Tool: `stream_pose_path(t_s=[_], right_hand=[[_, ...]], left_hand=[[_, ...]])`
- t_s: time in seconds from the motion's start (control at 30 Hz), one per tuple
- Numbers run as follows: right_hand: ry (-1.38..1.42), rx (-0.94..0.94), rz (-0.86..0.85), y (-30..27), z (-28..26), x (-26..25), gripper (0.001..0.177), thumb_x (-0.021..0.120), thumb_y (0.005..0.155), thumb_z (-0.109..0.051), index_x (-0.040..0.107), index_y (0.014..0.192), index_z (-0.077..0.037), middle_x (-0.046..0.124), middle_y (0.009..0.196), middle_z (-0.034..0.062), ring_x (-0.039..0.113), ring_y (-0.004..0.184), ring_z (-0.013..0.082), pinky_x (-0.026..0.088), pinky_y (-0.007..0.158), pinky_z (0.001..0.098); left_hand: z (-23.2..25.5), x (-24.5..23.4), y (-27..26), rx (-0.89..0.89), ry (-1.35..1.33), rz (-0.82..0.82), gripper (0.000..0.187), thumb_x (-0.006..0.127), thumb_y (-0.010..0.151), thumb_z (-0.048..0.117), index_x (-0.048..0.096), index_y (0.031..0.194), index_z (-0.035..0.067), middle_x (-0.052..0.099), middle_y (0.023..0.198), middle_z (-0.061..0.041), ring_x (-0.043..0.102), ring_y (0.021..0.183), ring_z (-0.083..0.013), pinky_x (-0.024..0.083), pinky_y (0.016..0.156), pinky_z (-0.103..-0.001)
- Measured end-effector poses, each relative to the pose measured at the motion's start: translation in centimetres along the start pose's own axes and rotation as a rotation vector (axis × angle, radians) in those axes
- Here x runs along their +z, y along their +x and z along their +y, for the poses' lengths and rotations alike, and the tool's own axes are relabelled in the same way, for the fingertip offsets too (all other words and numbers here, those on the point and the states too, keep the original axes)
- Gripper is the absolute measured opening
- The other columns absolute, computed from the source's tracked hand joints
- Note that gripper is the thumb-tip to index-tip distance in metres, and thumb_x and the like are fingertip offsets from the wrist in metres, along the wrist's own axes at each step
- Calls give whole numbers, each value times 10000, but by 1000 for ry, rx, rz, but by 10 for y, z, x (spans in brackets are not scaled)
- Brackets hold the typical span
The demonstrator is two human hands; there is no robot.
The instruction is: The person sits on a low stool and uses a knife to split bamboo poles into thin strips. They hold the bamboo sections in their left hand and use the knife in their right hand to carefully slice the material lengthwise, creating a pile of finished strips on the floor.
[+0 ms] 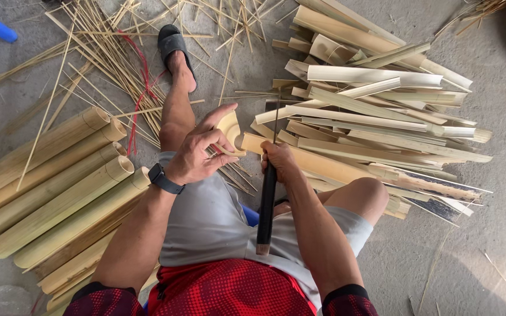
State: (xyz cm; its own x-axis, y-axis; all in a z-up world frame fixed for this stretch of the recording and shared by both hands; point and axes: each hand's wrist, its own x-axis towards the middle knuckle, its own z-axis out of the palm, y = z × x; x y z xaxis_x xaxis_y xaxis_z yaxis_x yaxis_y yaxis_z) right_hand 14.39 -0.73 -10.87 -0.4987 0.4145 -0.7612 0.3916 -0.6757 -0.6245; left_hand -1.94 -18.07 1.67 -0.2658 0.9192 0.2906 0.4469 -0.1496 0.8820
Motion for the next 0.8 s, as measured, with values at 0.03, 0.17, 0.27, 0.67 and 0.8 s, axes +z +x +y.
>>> stream_pose_path(t_s=[0.03,0.17,0.27,0.67,0.8], right_hand=[[-12,44,-3,-5,-2,1,274,708,840,-282,565,732,-75,518,540,14,501,384,139,444,371,346],[-56,146,-66,-20,-4,15,384,767,849,-379,587,741,-56,489,532,13,475,375,143,423,368,336],[-74,123,-83,-23,1,20,316,757,822,-298,598,745,-37,510,548,33,505,397,154,441,374,348],[-93,-270,164,-9,-17,-27,224,639,880,-181,575,715,-43,520,535,48,507,372,167,436,355,336],[-299,-474,316,-9,-54,-52,238,590,940,-140,562,735,-22,547,539,90,530,390,171,451,371,342]], left_hand=[[0,0,-1,-9,-19,-1,239,859,808,106,627,864,89,365,1636,-175,455,1499,-327,562,1060,-324],[3,10,3,108,73,-10,255,876,792,78,638,882,70,371,1635,-186,378,1536,-370,389,1230,-427],[8,16,2,110,75,-11,243,862,792,63,635,876,78,374,1636,-191,371,1541,-375,373,1242,-436],[18,29,0,181,125,66,334,863,760,41,555,886,77,396,1604,-203,428,1488,-370,407,1212,-435],[16,37,3,163,141,106,317,860,760,41,569,881,74,400,1595,-205,441,1471,-364,436,1185,-427]])
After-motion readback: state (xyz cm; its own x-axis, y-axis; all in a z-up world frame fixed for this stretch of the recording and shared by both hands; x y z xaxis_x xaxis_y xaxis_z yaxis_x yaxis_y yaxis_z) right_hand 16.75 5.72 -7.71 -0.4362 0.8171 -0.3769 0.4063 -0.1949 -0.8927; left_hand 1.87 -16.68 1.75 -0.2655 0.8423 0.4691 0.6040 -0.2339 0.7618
